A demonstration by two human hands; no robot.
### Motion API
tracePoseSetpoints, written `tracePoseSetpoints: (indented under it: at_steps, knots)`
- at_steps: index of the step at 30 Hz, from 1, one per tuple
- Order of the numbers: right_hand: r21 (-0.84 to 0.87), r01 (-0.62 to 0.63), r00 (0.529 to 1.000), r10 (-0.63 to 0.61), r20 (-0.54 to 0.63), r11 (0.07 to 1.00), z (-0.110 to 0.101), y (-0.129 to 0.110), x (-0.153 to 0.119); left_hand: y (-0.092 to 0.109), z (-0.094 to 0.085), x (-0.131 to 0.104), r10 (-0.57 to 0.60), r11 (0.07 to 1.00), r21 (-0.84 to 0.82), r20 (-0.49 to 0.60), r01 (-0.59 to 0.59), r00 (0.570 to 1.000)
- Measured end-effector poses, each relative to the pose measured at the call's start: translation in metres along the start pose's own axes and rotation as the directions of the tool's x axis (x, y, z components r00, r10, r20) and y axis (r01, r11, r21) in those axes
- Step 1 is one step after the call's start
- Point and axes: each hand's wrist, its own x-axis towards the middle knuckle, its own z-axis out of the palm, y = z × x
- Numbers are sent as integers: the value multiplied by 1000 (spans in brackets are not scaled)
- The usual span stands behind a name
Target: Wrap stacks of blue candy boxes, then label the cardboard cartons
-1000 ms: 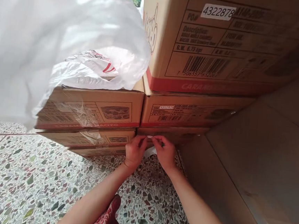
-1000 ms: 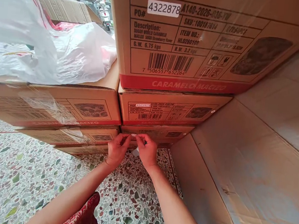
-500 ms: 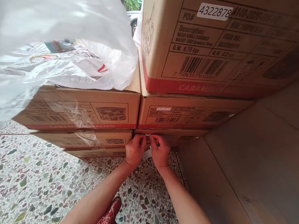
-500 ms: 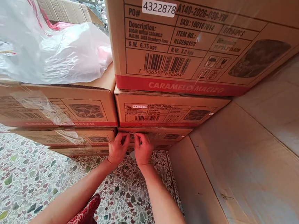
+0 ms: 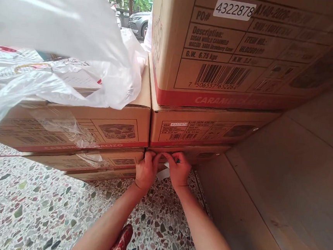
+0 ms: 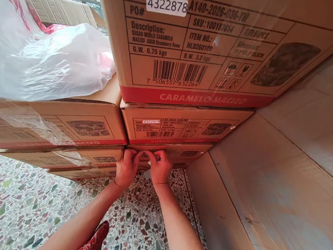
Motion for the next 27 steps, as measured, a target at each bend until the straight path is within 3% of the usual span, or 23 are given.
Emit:
tracePoseSetpoints:
  at_steps: [3,5,7,9,11,14,16,18,21,25,27]
  knots:
    - [48,-67,998,67,0,997,-1,-2,0,-1,0,2,7,999,37,37,-9,999]
    - [170,-184,983,180,39,968,-6,-3,-1,-2,-4,-1,9,999,-35,35,-8,999]
    - [336,-344,939,324,115,877,-14,-7,-4,-2,-12,-6,-6,985,-171,79,19,997]
    - [456,-482,876,427,226,748,-23,-14,-10,1,-24,-13,-42,930,-350,206,114,978]
    - [499,-563,826,460,326,658,-30,-25,-17,6,-36,-18,-35,825,-507,395,249,918]
    - [522,-598,801,442,403,608,-35,-40,-29,10,-49,-24,41,658,-593,643,464,765]
    - [542,-611,792,440,424,577,-34,-47,-35,8,-54,-27,84,573,-586,738,573,670]
    - [557,-630,777,457,434,541,-32,-51,-40,3,-61,-28,116,500,-582,779,641,617]
    - [536,-666,746,464,478,519,-30,-54,-47,-7,-77,-25,120,430,-562,811,706,573]
    - [385,-747,641,433,634,542,-31,-54,-60,-20,-101,-22,60,461,-552,801,695,596]
    - [340,-772,602,445,663,537,-30,-54,-67,-26,-110,-24,49,463,-528,817,712,574]
